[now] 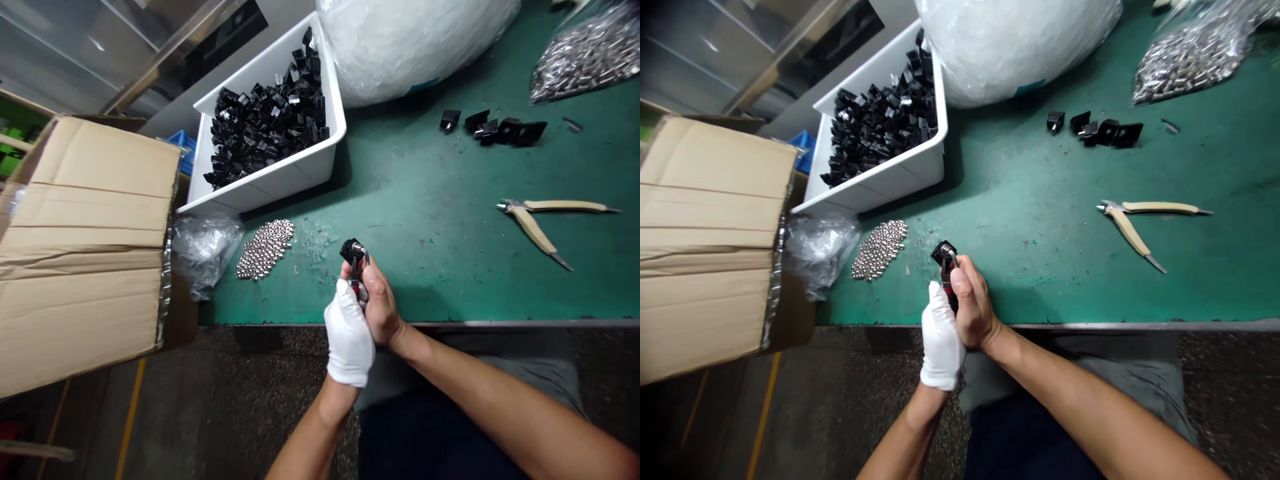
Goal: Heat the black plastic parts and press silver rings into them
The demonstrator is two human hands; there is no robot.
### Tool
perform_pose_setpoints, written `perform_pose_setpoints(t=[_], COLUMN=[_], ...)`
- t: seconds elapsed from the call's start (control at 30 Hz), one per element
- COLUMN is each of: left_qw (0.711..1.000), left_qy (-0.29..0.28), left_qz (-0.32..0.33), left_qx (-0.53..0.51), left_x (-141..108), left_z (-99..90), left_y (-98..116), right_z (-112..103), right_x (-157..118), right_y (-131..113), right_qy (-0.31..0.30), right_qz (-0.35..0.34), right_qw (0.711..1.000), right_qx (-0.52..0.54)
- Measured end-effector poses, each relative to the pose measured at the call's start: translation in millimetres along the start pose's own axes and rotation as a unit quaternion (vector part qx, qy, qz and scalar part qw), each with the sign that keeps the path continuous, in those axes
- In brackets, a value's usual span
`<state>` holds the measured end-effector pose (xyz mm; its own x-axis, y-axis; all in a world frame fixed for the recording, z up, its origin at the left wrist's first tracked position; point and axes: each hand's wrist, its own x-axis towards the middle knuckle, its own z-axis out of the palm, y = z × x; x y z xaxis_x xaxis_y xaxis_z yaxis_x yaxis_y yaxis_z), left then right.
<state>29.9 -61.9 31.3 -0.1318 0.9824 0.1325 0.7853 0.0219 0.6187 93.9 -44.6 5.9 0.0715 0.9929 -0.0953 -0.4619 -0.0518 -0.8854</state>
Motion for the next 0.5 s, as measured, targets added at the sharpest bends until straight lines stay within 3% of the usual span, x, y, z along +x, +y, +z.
perform_pose_setpoints(t=[0.13,0.37,0.5], left_qw=[1.000,0.994,0.997], left_qy=[0.004,-0.016,-0.054], left_qz=[0.026,-0.079,-0.034], left_qx=[-0.004,-0.071,-0.038], left_x=[1,-4,-6], left_z=[0.5,0.4,-0.7], left_y=[-3,-1,-1], right_z=[0,-13,-32], right_x=[4,4,-2], right_y=[1,-9,-19], right_qy=[-0.015,0.018,0.033], right_qz=[-0.009,-0.053,-0.079], right_qw=[1.000,0.991,0.981], right_qx=[-0.022,-0.118,-0.172])
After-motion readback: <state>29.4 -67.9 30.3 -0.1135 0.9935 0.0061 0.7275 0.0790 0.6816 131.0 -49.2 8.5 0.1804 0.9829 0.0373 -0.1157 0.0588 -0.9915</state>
